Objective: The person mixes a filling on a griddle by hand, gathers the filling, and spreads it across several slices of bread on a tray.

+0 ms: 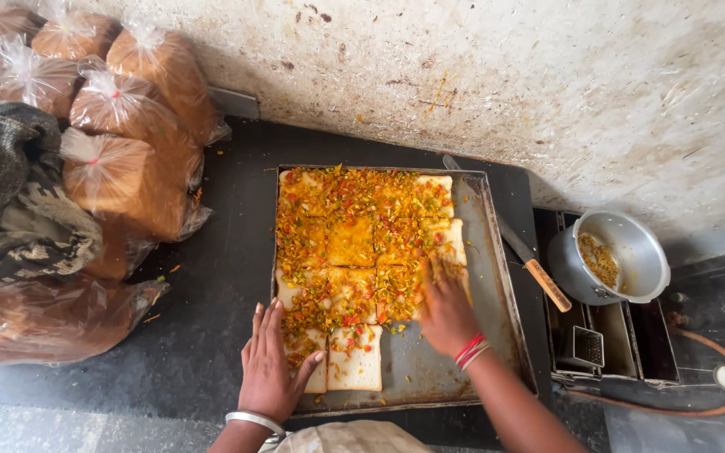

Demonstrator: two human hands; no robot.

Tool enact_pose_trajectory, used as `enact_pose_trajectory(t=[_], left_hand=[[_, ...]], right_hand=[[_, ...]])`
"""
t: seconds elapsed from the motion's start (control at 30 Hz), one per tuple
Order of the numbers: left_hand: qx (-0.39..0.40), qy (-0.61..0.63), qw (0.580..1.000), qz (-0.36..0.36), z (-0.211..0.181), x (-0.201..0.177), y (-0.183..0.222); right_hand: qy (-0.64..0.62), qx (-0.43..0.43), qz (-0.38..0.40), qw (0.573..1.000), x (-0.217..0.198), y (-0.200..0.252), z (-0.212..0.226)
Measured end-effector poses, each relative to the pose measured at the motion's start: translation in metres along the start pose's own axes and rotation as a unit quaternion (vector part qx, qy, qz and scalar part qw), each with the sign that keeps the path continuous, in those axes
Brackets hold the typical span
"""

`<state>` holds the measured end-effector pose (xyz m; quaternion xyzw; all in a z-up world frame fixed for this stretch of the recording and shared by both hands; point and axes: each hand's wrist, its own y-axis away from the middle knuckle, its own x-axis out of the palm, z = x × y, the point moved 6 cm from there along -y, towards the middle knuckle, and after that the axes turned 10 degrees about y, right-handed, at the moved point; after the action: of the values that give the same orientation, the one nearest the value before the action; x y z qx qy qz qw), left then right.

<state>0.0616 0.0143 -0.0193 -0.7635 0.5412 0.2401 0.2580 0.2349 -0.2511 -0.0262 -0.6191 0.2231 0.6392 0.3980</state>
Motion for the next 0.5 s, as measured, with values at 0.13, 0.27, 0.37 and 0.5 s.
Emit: enact_pose_trajectory(t=[0.13, 0.27, 0.37, 0.5], left_hand=[[-0.006, -0.004, 1.0, 0.004, -0.001, 0.001, 0.0], [0.007, -0.012, 1.0, 0.001, -0.003, -0.001, -0.001], [0.004, -0.01, 1.0, 0.001, -0.002, 0.001, 0.001], [-0.001, 0.005, 1.0, -0.01, 0.001, 0.001, 0.001]], right_hand=[[0.173, 0.041, 0.109, 0.978, 0.02, -0.04, -0.002], [0.15, 0.052, 0.061, 0.985, 0.038, -0.135, -0.078], [0.061, 0.055, 0.088, 0.993, 0.045, -0.14, -0.11], [0.102, -0.062, 0.046, 0.992, 0.025, -0.06, -0.06]])
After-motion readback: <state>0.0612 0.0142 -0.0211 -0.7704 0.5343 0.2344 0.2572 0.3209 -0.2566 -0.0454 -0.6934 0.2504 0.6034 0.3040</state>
